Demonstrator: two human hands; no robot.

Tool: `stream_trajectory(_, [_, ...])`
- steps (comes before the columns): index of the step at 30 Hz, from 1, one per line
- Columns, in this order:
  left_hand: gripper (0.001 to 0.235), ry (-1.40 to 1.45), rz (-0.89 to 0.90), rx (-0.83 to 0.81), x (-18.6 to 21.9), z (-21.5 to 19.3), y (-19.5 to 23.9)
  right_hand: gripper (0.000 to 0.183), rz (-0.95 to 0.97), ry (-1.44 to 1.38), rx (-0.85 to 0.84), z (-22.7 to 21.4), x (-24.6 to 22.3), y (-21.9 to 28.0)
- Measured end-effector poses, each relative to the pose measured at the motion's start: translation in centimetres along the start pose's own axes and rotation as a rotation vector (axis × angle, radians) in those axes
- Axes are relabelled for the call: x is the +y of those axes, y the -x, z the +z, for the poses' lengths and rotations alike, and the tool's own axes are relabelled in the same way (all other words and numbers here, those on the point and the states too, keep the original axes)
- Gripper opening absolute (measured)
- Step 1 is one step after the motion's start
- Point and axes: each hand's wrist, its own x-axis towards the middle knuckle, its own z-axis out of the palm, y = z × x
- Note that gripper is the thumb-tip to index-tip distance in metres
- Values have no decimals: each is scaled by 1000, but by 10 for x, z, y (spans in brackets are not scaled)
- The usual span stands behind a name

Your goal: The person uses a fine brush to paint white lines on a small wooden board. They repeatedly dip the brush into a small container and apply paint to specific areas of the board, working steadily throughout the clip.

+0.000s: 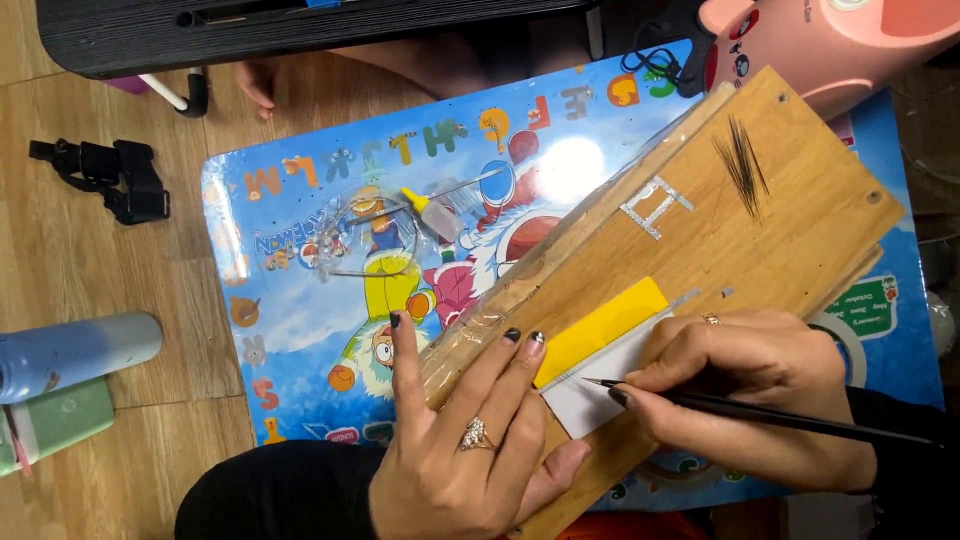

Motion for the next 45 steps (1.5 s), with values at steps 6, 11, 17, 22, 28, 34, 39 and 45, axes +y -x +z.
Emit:
stream_trajectory(6, [40,15,-34,-39,3,-1,2,8,-8,-80,31,5,-2,3])
stream_trajectory(11, [41,7,-32,-20,3,1,2,10,5,-63,56,8,-5,1])
stream_trajectory(17, [42,-16,-11,9,1,4,3,14,-2,8,88,11,-5,1])
stream_trajectory(22, [41,-36,16,15,-1,4,4,15,1,19,96,11,-6,0])
stream_trajectory(28, [51,-118,77,-30,-2,1,5,14,-22,18,86,12,-4,1])
stream_trajectory(34, [62,-129,107,-58,-4,3,9,15,-10,16,98,14,-1,3])
stream_trajectory(39, [64,-114,123,-88,-6,2,10,16,-34,41,97,14,2,3])
stream_trajectory(45, [63,-128,198,-104,-12,0,1,14,52,-140,15,1,1,2])
